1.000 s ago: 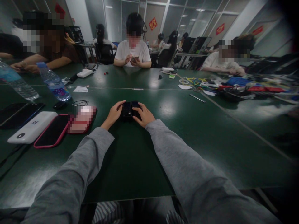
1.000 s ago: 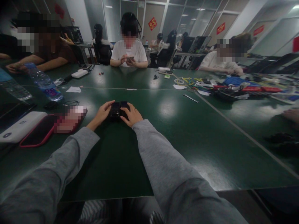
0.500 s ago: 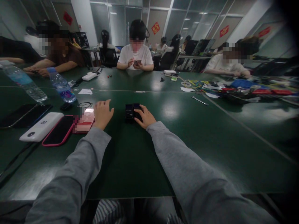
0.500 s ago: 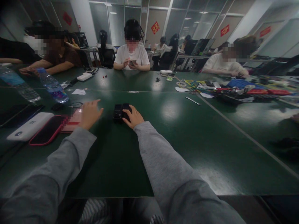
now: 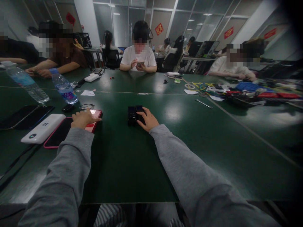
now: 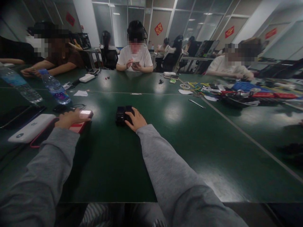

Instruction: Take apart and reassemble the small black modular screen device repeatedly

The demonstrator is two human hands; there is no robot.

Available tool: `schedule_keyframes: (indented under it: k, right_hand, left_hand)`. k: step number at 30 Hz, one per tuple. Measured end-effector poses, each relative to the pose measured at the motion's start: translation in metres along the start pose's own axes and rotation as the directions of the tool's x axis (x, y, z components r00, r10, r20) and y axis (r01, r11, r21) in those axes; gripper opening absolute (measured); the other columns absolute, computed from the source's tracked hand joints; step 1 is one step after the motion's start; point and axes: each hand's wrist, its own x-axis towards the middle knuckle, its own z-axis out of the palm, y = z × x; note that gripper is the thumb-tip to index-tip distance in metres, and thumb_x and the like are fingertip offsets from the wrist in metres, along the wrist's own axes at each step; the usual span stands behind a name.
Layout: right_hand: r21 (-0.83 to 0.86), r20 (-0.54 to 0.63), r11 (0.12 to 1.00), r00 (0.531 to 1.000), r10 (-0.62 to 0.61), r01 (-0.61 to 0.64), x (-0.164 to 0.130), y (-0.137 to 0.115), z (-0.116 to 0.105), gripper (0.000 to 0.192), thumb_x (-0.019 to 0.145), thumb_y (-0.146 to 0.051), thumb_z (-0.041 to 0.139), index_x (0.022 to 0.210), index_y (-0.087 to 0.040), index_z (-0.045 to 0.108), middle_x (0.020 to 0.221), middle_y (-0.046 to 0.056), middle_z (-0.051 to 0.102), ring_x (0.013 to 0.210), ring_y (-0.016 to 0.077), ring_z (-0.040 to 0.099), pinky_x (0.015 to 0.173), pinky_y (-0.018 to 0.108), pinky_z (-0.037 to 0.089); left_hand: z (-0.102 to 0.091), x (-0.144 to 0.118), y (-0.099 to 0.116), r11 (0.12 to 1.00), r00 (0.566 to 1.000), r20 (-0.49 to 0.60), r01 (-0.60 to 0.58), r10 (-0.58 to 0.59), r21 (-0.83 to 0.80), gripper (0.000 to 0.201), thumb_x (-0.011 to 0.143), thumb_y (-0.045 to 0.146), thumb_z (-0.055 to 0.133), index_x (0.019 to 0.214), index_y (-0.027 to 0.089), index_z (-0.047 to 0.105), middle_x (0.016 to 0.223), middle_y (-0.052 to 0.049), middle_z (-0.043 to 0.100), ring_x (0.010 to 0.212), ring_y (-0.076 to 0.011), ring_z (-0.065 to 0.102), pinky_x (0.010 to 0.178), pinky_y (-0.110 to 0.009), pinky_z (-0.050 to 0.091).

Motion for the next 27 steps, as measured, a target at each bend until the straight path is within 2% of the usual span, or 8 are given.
schedule_keyframes:
  k: [6,14,20,27]
  right_hand:
    - [-0.016,0.007,1.0,1.0,0.002,-0.002,0.0004,-0.0012,-0.0002,0.05,0.095,-0.04,0.06,0.139,-0.022,0.047,0.153,0.021,0.032,0.138,0.0377,0.046,0.106,0.06,0.048]
    - [-0.018,0.02,1.0,1.0,-0.006,0.007,0.0011,-0.0019,-0.0024,0.051,0.094,-0.039,0.061,0.139,-0.019,0.049,0.151,0.022,0.033,0.137,0.0376,0.047,0.109,0.056,0.048]
    - [-0.003,0.019,1.0,1.0,-0.004,0.004,0.0005,-0.0027,-0.0034,0.05,0.095,-0.039,0.06,0.14,-0.021,0.048,0.152,0.021,0.034,0.139,0.0373,0.045,0.107,0.057,0.049]
    - [-0.007,0.006,1.0,1.0,-0.008,0.008,0.0006,-0.0006,-0.0003,0.051,0.094,-0.039,0.061,0.139,-0.021,0.047,0.152,0.021,0.034,0.137,0.0381,0.047,0.106,0.059,0.049]
  left_hand:
    - [0.0034,-0.0001,0.0011,0.999,1.0,0.003,0.018,-0.018,-0.028,0.106,0.072,0.073,0.064,0.151,0.009,0.034,0.145,-0.038,0.045,0.131,-0.0522,0.051,0.098,-0.058,0.046]
    - [0.0099,-0.0083,0.0066,0.993,0.99,-0.134,-0.058,0.043,-0.106,0.098,0.073,0.06,0.073,0.148,0.011,0.035,0.139,-0.033,0.053,0.126,-0.047,0.056,0.095,-0.051,0.05]
    - [0.0065,-0.0022,0.0038,0.994,0.964,-0.264,-0.002,-0.026,-0.108,0.105,0.069,0.065,0.072,0.142,-0.003,0.04,0.135,-0.037,0.052,0.127,-0.0488,0.051,0.099,-0.051,0.046]
    - [0.0027,-0.0066,-0.0009,0.981,0.938,-0.334,0.023,-0.088,-0.194,0.104,0.067,0.07,0.07,0.136,-0.005,0.047,0.135,-0.038,0.048,0.125,-0.0497,0.051,0.1,-0.054,0.043]
